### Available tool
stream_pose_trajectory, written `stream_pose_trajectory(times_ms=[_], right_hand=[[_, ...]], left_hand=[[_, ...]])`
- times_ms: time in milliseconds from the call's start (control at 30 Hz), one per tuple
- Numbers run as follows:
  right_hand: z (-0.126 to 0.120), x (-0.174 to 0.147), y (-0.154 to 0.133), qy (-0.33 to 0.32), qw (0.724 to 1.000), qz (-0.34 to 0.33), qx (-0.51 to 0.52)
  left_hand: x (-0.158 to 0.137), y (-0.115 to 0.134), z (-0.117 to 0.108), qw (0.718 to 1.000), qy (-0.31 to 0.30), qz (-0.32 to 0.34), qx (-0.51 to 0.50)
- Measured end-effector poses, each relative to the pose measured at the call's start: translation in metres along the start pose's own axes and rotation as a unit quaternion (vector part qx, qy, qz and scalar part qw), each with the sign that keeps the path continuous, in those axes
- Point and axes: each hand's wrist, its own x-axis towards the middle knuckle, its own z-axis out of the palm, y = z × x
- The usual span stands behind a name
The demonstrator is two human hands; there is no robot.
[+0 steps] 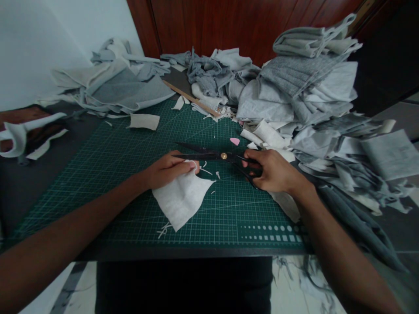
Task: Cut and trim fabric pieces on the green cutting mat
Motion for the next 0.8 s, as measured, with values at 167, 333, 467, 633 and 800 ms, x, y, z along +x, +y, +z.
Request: stream_pose_trajectory(times_ms=[167, 333, 467, 633, 800], right_hand=[[0.001, 0.000, -0.001, 0.002, 1.000, -0.017, -0.004], [0.000, 0.000, 0.000, -0.010, 1.000, -0.014, 0.011], [0.000, 0.001, -0.001, -0.022, 1.000, -0.016, 0.013], [0.000, 0.001, -0.002, -0.018, 1.000, -0.011, 0.007], [-0.001, 0.000, -0.001, -0.013, 1.000, -0.012, -0.003]], left_hand=[[0.002, 0.005, -0.002, 0.999, -0.005, -0.008, -0.033], [0.003, -0.001, 0.000, 0.999, 0.006, -0.018, -0.035], [0.003, -0.012, -0.001, 0.999, 0.023, -0.013, -0.024], [0.003, -0.009, 0.002, 0.998, 0.030, -0.024, -0.054], [0.002, 0.002, 0.005, 0.998, -0.001, -0.021, -0.066]])
